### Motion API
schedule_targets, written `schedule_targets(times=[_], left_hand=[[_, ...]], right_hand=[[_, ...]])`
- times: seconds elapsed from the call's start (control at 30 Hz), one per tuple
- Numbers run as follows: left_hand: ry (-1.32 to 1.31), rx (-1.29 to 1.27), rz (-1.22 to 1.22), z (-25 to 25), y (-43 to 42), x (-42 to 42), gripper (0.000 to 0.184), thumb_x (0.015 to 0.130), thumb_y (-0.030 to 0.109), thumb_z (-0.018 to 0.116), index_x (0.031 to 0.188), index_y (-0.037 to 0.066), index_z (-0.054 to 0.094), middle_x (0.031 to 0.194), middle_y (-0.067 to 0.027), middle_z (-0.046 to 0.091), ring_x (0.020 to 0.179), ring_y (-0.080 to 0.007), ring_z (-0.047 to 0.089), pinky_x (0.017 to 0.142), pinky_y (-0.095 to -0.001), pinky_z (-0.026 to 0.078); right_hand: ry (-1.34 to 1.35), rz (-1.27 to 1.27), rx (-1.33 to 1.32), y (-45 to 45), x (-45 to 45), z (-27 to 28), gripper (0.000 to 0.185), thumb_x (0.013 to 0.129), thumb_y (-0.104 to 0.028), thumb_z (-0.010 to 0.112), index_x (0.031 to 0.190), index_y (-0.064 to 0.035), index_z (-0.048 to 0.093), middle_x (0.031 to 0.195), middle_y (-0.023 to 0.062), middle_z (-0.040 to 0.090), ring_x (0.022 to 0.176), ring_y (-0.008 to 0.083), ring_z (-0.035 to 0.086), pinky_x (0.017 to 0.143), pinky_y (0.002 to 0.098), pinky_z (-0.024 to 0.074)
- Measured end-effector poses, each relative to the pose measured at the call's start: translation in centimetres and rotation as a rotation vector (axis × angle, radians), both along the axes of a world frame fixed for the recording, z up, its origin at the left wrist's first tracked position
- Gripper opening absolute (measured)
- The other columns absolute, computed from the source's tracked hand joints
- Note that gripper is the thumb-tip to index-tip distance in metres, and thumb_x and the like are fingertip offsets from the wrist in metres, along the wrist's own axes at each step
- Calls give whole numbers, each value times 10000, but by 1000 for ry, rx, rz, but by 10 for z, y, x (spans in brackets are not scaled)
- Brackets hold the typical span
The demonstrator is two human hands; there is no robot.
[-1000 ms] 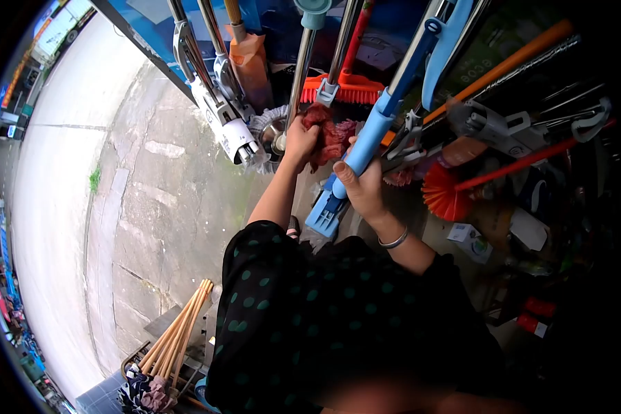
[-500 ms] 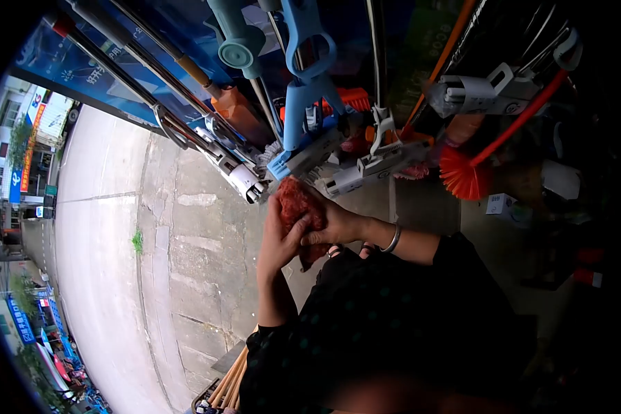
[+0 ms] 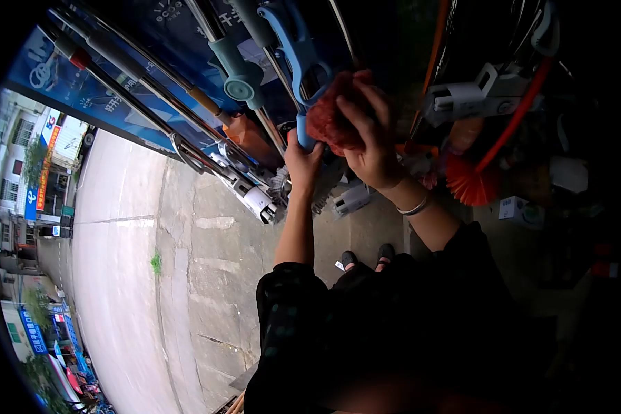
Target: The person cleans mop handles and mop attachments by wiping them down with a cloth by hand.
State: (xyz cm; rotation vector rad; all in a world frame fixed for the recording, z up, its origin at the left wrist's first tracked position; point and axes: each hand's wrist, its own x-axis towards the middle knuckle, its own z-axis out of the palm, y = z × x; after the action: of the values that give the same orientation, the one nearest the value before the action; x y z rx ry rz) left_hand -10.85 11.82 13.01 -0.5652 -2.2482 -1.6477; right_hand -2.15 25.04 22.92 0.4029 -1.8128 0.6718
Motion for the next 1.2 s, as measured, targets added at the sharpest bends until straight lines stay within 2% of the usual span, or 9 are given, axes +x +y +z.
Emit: schedule_targets(times=[0.07,0.2,0.33,0.4,0.57,0.77,0.9,1.0,1.2], left_hand=[[39,117,-98,-14,2,6,386,728,108,689,1079,22,552,915,-103,653,844,-167,611,732,-288,473],[-110,84,-82,6,-22,24,307,705,61,651,998,6,577,837,-63,634,761,-115,571,699,-259,460],[-280,57,-86,21,-58,37,270,677,20,585,945,-3,578,749,-6,581,685,-76,514,647,-227,435],[-333,59,-126,27,-68,44,267,678,18,585,944,-4,575,747,12,568,683,-69,504,631,-222,426],[-389,25,-235,20,-68,52,255,686,26,591,940,1,575,759,17,558,673,-65,499,633,-213,416],[-425,66,-322,19,-79,49,248,687,30,591,933,-1,568,767,26,560,674,-45,485,619,-202,410],[-448,39,-359,21,-93,45,245,700,1,574,943,-15,563,767,21,573,685,-46,504,630,-200,420],[-495,76,-414,19,-96,47,236,708,-1,576,943,-18,560,772,20,572,696,-45,510,631,-202,427],[-445,62,-417,18,-71,53,250,707,-2,588,954,-17,550,789,16,573,681,-50,510,619,-204,426]], right_hand=[[-125,-41,155,-20,-23,-11,452,720,-157,682,1144,-247,554,1233,115,425,1189,326,369,985,501,309],[44,-61,177,-11,-38,-54,317,733,-209,681,1031,-251,582,1224,113,419,1154,330,397,966,452,354],[-387,168,-209,6,-52,-102,348,775,-107,623,1113,-107,539,1107,123,513,1062,304,489,927,377,391],[-503,419,-679,-1,-50,-108,332,836,-90,562,1160,-51,498,1080,109,539,1037,240,513,901,327,403],[-361,842,-876,-26,-19,8,407,896,-167,524,1257,-27,400,1199,87,464,1065,178,470,920,309,376],[-245,453,-214,0,-2,-67,460,877,-84,464,1322,-28,357,1296,169,413,1191,294,413,1005,356,309],[-708,269,-136,22,54,-184,415,862,-40,481,1273,-53,431,1297,145,416,1210,291,412,1014,374,308],[-720,378,-420,14,58,-162,409,809,11,512,1210,-65,495,1246,138,456,1205,314,416,998,384,344],[-369,269,-362,-10,44,-71,344,817,-56,565,1156,-24,517,1206,162,436,1112,323,449,943,367,356]])
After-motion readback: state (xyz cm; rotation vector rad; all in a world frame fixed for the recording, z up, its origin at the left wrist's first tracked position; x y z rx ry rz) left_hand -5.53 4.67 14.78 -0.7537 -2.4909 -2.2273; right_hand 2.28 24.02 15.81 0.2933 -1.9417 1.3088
